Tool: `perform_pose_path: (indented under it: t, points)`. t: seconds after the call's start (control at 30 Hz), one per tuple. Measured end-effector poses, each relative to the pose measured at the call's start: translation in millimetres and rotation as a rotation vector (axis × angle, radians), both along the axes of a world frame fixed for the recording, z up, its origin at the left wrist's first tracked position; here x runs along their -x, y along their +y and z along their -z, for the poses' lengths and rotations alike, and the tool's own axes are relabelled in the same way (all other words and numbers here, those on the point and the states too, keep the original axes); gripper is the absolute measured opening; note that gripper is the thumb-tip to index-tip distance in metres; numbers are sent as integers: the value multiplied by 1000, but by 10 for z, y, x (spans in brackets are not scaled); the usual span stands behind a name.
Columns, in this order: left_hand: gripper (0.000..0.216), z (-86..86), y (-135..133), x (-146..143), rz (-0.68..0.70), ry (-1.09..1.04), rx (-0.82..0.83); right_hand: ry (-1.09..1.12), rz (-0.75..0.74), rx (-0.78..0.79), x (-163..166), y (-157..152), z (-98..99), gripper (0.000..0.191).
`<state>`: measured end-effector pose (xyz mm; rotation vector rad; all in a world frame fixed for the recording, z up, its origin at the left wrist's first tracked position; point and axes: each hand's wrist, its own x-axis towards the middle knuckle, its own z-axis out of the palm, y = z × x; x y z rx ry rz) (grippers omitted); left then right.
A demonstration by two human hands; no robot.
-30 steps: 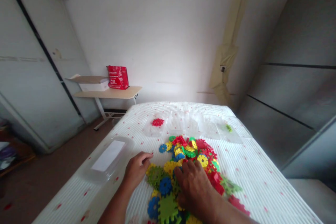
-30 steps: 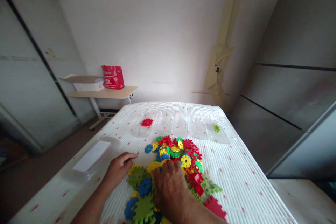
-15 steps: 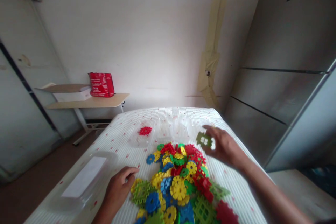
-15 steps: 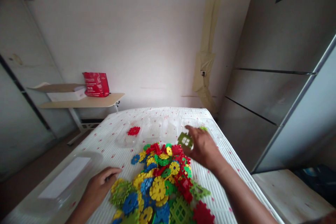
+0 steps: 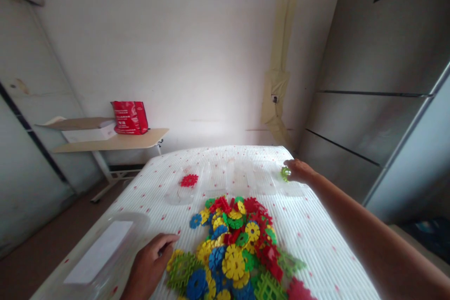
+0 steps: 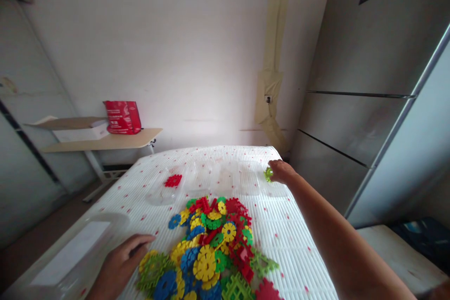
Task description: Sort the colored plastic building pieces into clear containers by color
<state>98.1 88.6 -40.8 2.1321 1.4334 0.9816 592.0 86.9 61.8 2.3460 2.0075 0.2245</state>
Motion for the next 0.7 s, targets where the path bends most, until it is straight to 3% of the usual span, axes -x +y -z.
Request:
perform_pose_path:
  t: [0.4,0.7]
  points:
    - [27,-10,-18,6,3,14,33,44,-8,127,-122,222,178,49]
    - [25,-46,-40,-25,0,-24,60,123,-66,-10,-142,196,230,37]
